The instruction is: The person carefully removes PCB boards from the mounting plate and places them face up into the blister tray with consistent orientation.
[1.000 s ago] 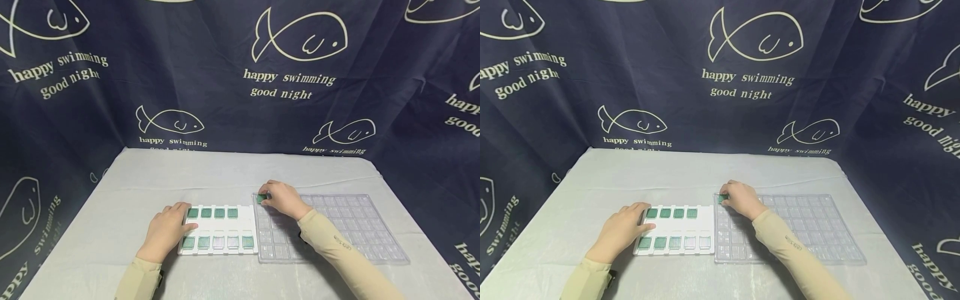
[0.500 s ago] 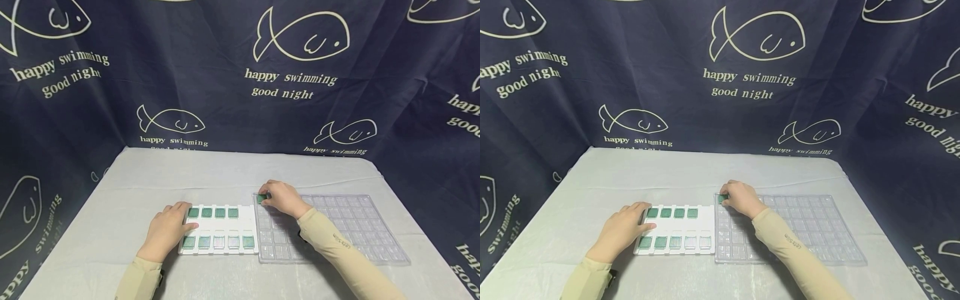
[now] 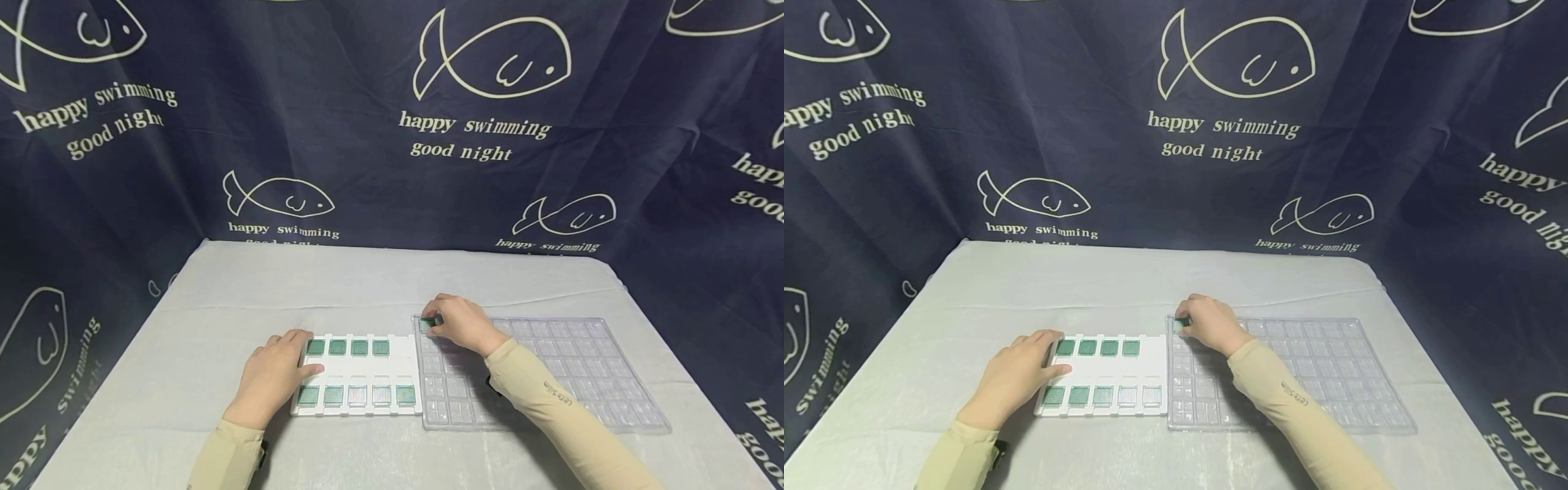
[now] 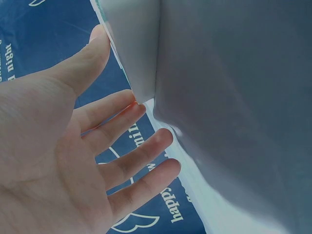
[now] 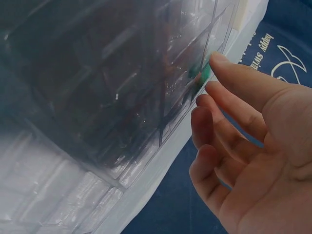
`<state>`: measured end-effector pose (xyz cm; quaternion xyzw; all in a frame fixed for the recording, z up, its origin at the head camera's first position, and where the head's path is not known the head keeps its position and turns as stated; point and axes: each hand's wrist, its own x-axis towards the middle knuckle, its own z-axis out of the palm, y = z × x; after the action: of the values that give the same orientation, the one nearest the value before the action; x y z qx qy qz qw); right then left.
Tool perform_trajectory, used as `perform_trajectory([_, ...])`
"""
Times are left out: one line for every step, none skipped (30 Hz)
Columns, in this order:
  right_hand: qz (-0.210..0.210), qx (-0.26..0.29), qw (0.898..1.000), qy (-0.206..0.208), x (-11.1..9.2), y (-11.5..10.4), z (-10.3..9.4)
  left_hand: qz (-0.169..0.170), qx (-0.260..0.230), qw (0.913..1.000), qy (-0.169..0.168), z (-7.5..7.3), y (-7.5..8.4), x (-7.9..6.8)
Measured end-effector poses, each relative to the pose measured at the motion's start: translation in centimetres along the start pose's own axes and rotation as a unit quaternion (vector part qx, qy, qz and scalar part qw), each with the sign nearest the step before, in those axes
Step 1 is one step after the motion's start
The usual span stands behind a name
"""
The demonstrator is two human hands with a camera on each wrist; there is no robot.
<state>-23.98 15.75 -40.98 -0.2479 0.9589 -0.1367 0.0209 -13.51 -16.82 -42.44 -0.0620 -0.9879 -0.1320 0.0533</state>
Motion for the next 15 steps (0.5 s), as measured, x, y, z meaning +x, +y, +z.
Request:
perform_trajectory([0.0, 0.0, 1.0, 0.001, 0.01, -0.01, -0.01, 0.0, 0.0, 1.0, -0.001, -0.01, 0.0, 0.0])
perform_trajectory([-0.001, 0.0, 1.0, 0.001, 0.02, -0.01, -0.01, 0.0, 0.0, 1.0, -0.001, -0.04, 0.01, -0.01])
perform_trajectory([-0.002, 0.0, 1.0, 0.002, 0.03, -0.01, -0.02, 0.0, 0.0, 1.0, -0.002, -0.09, 0.03, -0.03])
perform_trajectory([-0.002, 0.0, 1.0, 0.002, 0.03, 0.0, -0.04, 0.0, 0.0, 1.0, -0.003, -0.12, 0.04, -0.04])
perform_trajectory([-0.003, 0.0, 1.0, 0.002, 0.03, 0.0, -0.05, 0.001, 0.001, 1.0, -0.004, -0.15, 0.05, -0.03])
perform_trajectory([-0.004, 0.0, 1.0, 0.002, 0.04, 0.0, -0.06, 0.001, 0.001, 1.0, -0.005, -0.17, 0.05, -0.04])
perform_trajectory([-0.004, -0.002, 1.0, 0.003, 0.02, -0.02, -0.09, 0.002, 0.001, 1.0, -0.005, -0.16, 0.05, -0.02])
perform_trajectory([-0.005, -0.002, 1.0, 0.002, 0.02, -0.03, -0.1, 0.002, 0.001, 1.0, -0.006, -0.18, 0.05, -0.03])
perform_trajectory([-0.005, -0.003, 1.0, 0.002, 0.03, -0.03, -0.1, 0.002, 0.001, 1.0, -0.006, -0.2, 0.06, -0.04])
perform_trajectory([-0.005, -0.003, 1.0, 0.002, 0.04, -0.04, -0.09, 0.002, 0.001, 1.0, -0.006, -0.2, 0.05, -0.04])
perform_trajectory([-0.006, -0.003, 1.0, 0.001, 0.06, -0.04, -0.08, 0.003, 0.002, 1.0, -0.005, -0.2, 0.06, -0.04])
perform_trajectory([-0.006, -0.004, 1.0, 0.001, 0.06, -0.03, -0.07, 0.003, 0.002, 1.0, -0.005, -0.21, 0.07, -0.06])
perform_trajectory([-0.006, -0.004, 1.0, 0.001, 0.05, -0.03, -0.07, 0.002, 0.001, 1.0, -0.005, -0.21, 0.07, -0.05])
perform_trajectory([-0.005, -0.004, 1.0, 0.001, 0.05, -0.04, -0.05, 0.001, 0.001, 1.0, -0.005, -0.22, 0.07, -0.07])
perform_trajectory([-0.005, -0.003, 1.0, 0.001, 0.05, -0.06, -0.05, 0.001, 0.0, 1.0, -0.004, -0.22, 0.07, -0.06])
